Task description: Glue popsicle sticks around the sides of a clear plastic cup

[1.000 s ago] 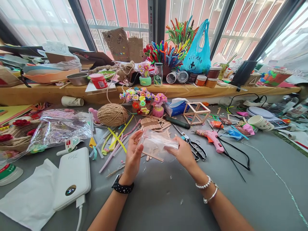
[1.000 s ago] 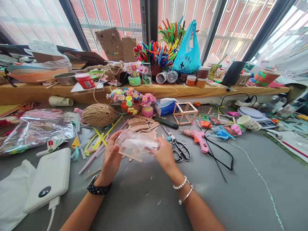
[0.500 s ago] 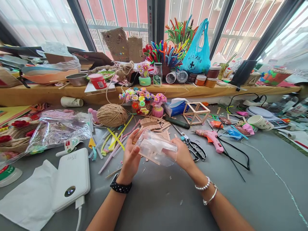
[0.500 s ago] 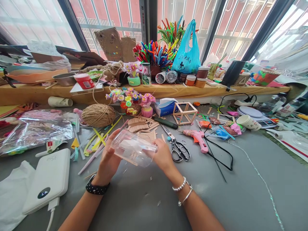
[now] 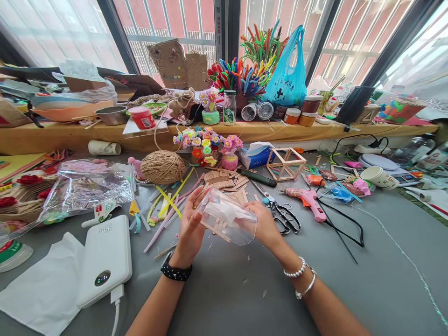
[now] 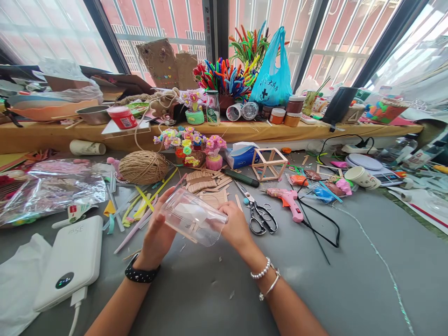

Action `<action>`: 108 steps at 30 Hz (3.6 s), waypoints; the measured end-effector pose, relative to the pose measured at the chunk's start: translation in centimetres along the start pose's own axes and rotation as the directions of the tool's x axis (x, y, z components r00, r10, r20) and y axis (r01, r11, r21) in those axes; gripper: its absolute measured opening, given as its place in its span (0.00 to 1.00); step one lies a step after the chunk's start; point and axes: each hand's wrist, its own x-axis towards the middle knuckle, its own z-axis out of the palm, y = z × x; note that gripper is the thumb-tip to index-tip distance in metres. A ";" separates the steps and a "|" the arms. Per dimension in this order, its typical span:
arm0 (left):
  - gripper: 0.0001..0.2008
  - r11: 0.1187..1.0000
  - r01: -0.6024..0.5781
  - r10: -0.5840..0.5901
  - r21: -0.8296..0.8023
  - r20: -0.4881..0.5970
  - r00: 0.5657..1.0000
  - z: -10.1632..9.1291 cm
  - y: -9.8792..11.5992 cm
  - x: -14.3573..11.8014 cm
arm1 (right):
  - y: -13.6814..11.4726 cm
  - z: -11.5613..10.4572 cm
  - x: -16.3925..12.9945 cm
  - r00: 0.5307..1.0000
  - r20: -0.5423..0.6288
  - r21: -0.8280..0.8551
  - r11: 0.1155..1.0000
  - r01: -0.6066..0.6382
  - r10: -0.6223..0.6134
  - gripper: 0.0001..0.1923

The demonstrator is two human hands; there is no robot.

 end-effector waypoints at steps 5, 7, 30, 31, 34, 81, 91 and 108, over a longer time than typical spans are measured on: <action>0.32 1.000 0.005 -0.005 0.003 0.006 1.000 0.1 0.1 -0.1 | 0.1 0.1 0.0 1.000 -0.004 -0.005 1.000 0.005 -0.005 0.10; 0.31 1.000 0.007 -0.007 0.004 0.004 1.000 0.2 0.2 -0.1 | 0.1 0.1 0.0 1.000 -0.004 -0.011 1.000 0.010 -0.010 0.10; 0.32 0.999 -0.012 0.011 0.049 0.014 1.000 0.0 -0.1 0.0 | 0.4 0.4 -0.1 1.000 0.015 -0.034 0.999 -0.017 0.017 0.12; 0.32 0.999 -0.012 0.011 0.049 0.017 1.000 0.1 -0.1 0.0 | 0.4 0.5 -0.1 1.000 0.012 -0.034 0.999 -0.022 0.022 0.12; 0.31 0.998 0.002 -0.003 0.059 0.022 1.000 0.1 -0.1 -0.1 | 0.6 0.7 -0.1 0.999 0.028 -0.027 0.999 -0.036 0.036 0.11; 0.39 0.973 0.175 -0.192 0.148 0.110 0.975 0.8 -0.9 -0.8 | -1.5 1.3 -0.4 0.937 0.121 0.232 0.908 -0.348 0.328 0.12; 0.37 0.969 0.187 -0.204 0.162 0.096 0.974 0.5 -1.2 -0.7 | -1.1 1.3 -0.5 0.925 0.135 0.224 0.898 -0.379 0.356 0.16; 0.26 0.942 0.326 -0.328 0.079 0.013 0.945 -0.9 -1.4 0.2 | -1.3 1.0 -0.4 0.932 0.114 0.157 0.920 -0.358 0.343 0.11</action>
